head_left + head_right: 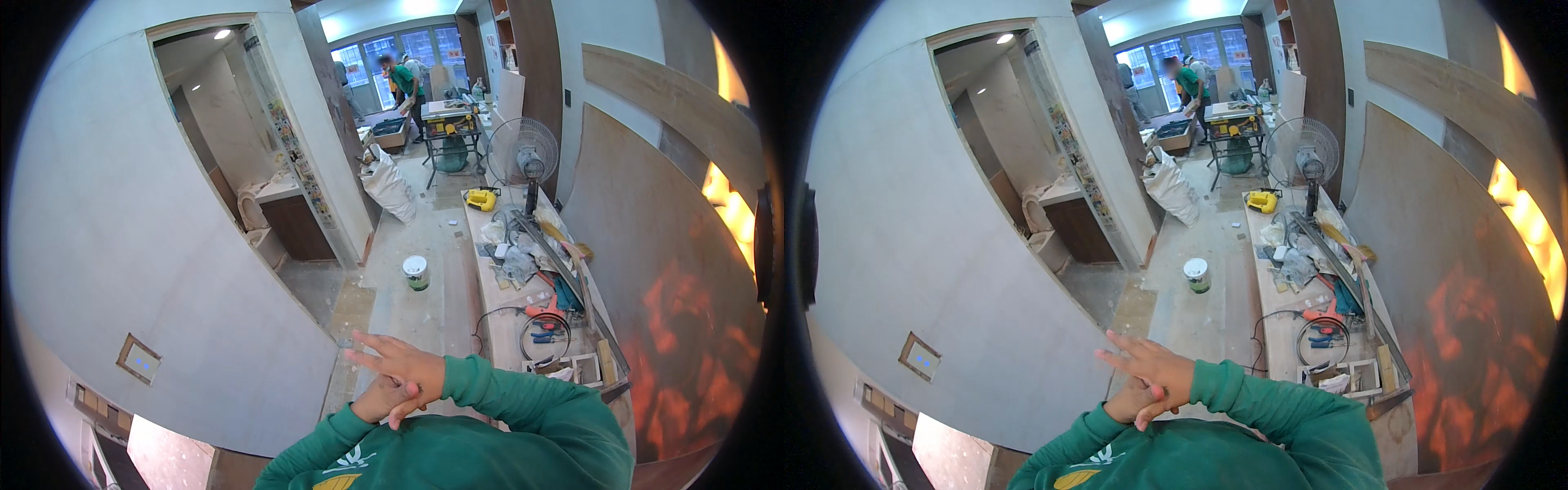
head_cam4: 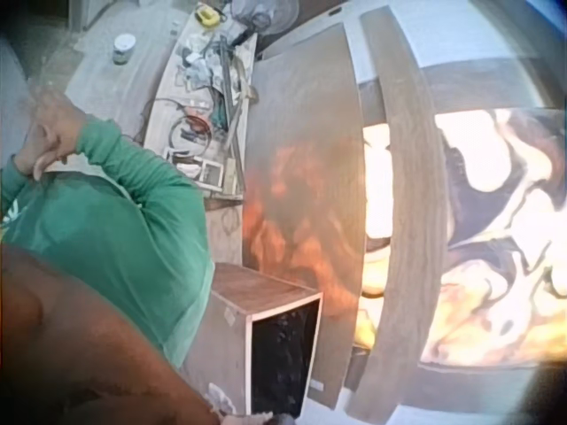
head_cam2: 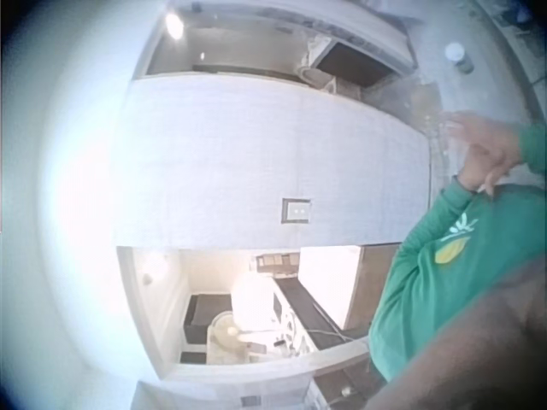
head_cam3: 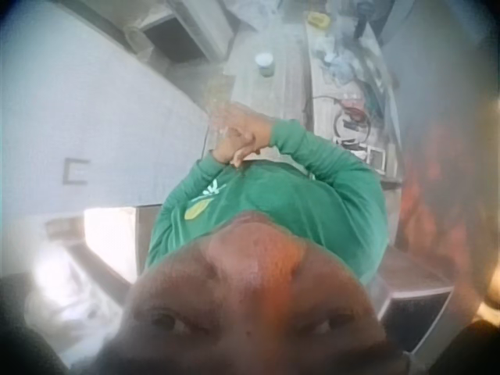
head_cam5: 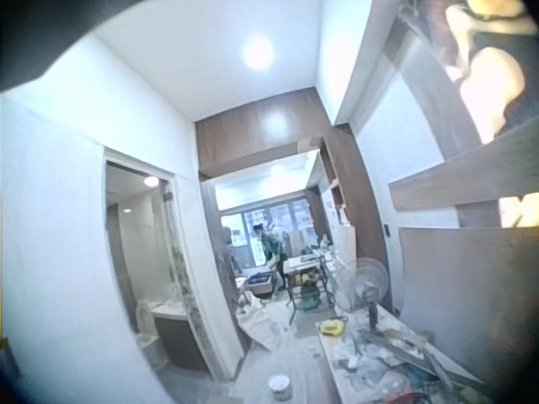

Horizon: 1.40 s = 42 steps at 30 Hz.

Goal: The person cuts a black flexible strip using red scissors and applies it to the edge of a wooden board. They measure the strip against the board's edge, trim it to size, and press it onto the surface.

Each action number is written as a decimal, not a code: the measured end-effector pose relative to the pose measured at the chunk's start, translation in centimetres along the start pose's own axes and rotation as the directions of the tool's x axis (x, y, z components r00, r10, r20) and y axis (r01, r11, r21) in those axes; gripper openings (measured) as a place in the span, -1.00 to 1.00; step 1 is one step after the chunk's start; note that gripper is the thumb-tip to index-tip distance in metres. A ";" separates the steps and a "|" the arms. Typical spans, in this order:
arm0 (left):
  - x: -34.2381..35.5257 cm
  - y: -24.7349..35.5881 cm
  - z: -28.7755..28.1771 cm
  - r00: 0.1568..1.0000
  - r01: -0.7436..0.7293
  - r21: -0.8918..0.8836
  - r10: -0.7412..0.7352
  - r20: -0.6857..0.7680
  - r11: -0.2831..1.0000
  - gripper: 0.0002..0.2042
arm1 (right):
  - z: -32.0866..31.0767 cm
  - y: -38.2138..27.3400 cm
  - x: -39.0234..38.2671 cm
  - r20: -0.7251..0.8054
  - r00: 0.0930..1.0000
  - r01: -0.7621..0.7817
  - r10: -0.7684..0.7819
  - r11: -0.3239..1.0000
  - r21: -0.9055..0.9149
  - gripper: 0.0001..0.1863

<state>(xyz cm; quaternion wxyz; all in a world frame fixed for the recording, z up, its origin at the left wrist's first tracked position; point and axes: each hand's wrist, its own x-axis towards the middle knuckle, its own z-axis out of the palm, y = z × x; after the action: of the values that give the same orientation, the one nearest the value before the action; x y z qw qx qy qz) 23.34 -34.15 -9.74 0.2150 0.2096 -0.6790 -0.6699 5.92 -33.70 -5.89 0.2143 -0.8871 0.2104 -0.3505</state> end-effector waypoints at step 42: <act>6.4 3.0 6.3 0.897 0.235 -0.207 -0.129 0.424 0.950 -0.58 | -10.7 -2.9 -7.1 0.021 0.973 -0.228 0.230 0.971 -0.066 0.24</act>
<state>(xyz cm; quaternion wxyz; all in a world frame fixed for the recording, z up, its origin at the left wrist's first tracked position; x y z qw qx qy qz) 14.47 -32.57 -6.75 0.0306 0.1004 -0.5948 -0.7970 -5.79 -30.11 -1.09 0.2279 -0.8682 0.3191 -0.3040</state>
